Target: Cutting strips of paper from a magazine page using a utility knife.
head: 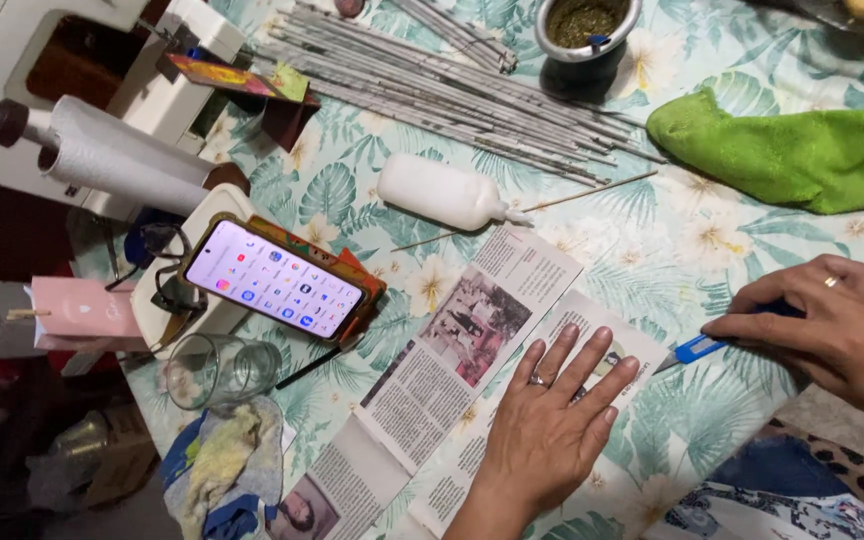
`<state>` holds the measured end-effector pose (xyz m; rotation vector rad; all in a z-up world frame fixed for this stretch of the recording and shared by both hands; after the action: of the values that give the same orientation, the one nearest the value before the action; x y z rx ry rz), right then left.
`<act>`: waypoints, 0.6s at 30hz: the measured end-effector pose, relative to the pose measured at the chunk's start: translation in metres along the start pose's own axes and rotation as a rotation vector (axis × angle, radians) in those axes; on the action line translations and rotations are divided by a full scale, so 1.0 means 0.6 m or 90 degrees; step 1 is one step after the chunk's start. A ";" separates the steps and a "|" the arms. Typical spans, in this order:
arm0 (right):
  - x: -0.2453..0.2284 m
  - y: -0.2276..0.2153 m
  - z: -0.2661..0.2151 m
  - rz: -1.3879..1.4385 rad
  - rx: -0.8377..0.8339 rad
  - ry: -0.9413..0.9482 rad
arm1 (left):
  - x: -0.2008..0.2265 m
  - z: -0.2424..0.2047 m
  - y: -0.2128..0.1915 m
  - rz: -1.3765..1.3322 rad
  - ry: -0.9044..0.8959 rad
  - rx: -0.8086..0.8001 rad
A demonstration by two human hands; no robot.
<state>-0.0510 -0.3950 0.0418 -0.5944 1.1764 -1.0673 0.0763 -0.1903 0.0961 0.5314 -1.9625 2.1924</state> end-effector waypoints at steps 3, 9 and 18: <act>-0.009 0.011 -0.009 -0.003 0.005 0.033 | -0.001 -0.003 -0.003 0.013 0.007 0.011; -0.065 0.025 -0.010 0.009 0.023 0.010 | -0.002 -0.009 -0.008 0.008 -0.024 -0.011; -0.132 0.070 -0.030 0.001 -0.018 -0.059 | -0.017 -0.037 0.011 -0.060 -0.024 -0.026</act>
<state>-0.0540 -0.3037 0.0359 -0.6579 1.1120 -1.0129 0.0801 -0.1678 0.0845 0.6493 -1.9540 2.0972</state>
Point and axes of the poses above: each hand's wrist, its own z-axis towards the middle knuckle, its own y-axis out of the palm, x = y × z, the point moved 4 cm from there along z, towards the middle knuckle, and after that the axes turned 2 degrees about z, right-handed, at the moved point
